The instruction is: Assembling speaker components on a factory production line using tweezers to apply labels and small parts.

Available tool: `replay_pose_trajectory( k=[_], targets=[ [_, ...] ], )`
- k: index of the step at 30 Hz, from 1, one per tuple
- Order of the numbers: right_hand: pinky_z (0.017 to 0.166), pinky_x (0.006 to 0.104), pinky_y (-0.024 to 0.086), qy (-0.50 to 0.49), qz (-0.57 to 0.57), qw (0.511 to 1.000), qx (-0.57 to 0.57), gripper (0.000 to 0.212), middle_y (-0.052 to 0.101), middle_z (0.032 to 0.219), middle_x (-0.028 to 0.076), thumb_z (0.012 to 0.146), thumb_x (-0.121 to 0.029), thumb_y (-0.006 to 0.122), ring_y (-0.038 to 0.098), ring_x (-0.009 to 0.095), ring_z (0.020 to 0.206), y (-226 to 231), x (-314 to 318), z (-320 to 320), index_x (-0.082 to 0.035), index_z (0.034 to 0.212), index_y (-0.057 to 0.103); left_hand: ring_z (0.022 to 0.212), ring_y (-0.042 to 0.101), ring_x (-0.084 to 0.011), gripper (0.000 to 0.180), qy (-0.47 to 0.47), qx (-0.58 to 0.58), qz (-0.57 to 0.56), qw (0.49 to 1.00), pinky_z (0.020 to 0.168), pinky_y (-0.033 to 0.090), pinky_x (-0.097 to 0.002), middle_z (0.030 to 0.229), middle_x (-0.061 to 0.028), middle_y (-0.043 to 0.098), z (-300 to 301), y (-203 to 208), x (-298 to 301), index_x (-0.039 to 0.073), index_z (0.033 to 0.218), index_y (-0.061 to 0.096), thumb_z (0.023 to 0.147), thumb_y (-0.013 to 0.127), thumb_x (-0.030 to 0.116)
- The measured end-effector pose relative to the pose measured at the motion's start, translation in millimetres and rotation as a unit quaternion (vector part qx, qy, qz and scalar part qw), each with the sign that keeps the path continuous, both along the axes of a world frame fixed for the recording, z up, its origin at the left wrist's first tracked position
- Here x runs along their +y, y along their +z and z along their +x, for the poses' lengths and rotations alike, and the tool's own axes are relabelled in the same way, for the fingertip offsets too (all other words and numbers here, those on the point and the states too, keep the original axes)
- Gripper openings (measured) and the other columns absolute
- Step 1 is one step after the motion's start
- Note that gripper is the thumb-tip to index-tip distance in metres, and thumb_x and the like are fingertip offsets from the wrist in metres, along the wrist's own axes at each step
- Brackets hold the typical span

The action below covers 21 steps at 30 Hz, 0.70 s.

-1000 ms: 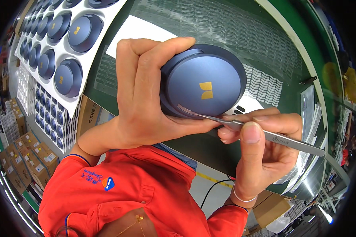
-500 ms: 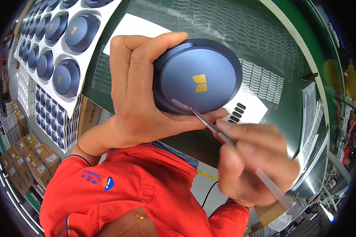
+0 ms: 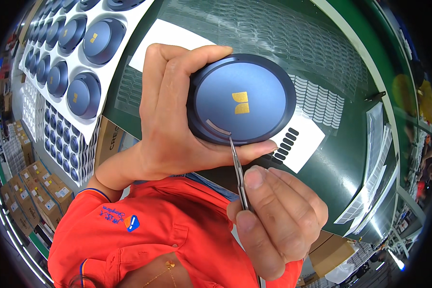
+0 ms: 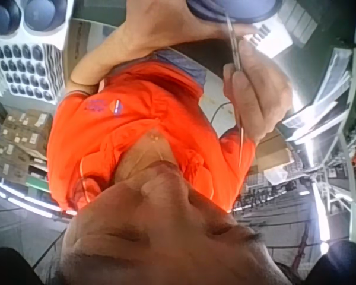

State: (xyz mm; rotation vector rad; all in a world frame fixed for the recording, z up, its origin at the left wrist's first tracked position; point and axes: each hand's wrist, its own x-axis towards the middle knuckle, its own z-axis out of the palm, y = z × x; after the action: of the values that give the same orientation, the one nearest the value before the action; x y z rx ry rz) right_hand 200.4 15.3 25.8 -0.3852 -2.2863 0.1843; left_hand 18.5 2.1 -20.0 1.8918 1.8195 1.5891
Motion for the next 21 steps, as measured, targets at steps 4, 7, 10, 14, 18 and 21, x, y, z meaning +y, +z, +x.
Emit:
replay_pose_trajectory(
  k=[4,7,10,14,18,21],
  targets=[
    [0.056,0.0292,0.06,0.005,-0.032,0.999,-0.027,0.031,0.065,0.091,0.017,0.084,-0.012,0.071,0.065,0.023,0.077,6,-2,-1,-0.003,0.103,0.048,0.087,0.051,-0.023,0.084,-0.001,-0.009,-0.002,1.0,0.067,0.046,-0.0304,0.097,-0.0096,0.053,0,1,0,-0.002,0.113,0.056,0.049,0.092,0.039],
    [0.057,0.0304,0.06,0.011,-0.029,1.0,-0.005,0.031,0.065,0.093,0.018,0.083,-0.01,0.072,0.065,0.023,0.077,3,-2,-1,-0.003,0.103,0.049,0.086,0.051,-0.0229,0.084,0.0,-0.009,-0.011,1.0,0.067,0.046,-0.0303,0.097,-0.0099,0.054,-1,2,-1,-0.002,0.113,0.056,0.049,0.093,0.038],
    [0.059,0.0305,0.06,-0.012,-0.069,0.997,-0.031,0.032,0.066,0.096,0.019,0.082,-0.007,0.072,0.065,0.024,0.077,8,-4,-1,-0.003,0.104,0.049,0.085,0.051,-0.023,0.084,-0.005,-0.004,0.005,1.0,0.067,0.046,-0.0301,0.097,-0.01,0.054,-1,-2,0,-0.003,0.113,0.056,0.048,0.093,0.037],
    [0.056,0.0298,0.058,0.032,-0.15,0.988,-0.014,0.034,0.065,0.099,0.022,0.08,-0.002,0.072,0.066,0.025,0.076,12,10,11,-0.001,0.106,0.05,0.084,0.051,-0.0229,0.084,-0.006,0.01,0.001,1.0,0.067,0.046,-0.0304,0.096,-0.0104,0.054,-2,1,-1,-0.003,0.112,0.056,0.048,0.093,0.036],
    [0.049,0.0275,0.052,0.028,-0.404,0.888,0.216,0.03,0.064,0.087,0.023,0.085,-0.009,0.069,0.064,0.022,0.067,7,20,11,-0.002,0.105,0.048,0.089,0.055,-0.0255,0.083,-0.025,0.013,-0.049,0.998,0.075,0.047,-0.0324,0.097,-0.0115,0.055,-6,7,-3,0.001,0.116,0.055,0.048,0.094,0.028],
    [0.049,0.0269,0.052,-0.04,-0.518,0.814,0.259,0.029,0.062,0.08,0.019,0.089,-0.018,0.066,0.062,0.02,0.061,19,31,35,-0.002,0.103,0.047,0.098,0.057,-0.029,0.083,-0.108,0.044,-0.117,0.986,0.082,0.048,-0.0362,0.107,-0.0132,0.057,-16,15,-10,0.002,0.118,0.054,0.05,0.093,0.029]
  ],
)
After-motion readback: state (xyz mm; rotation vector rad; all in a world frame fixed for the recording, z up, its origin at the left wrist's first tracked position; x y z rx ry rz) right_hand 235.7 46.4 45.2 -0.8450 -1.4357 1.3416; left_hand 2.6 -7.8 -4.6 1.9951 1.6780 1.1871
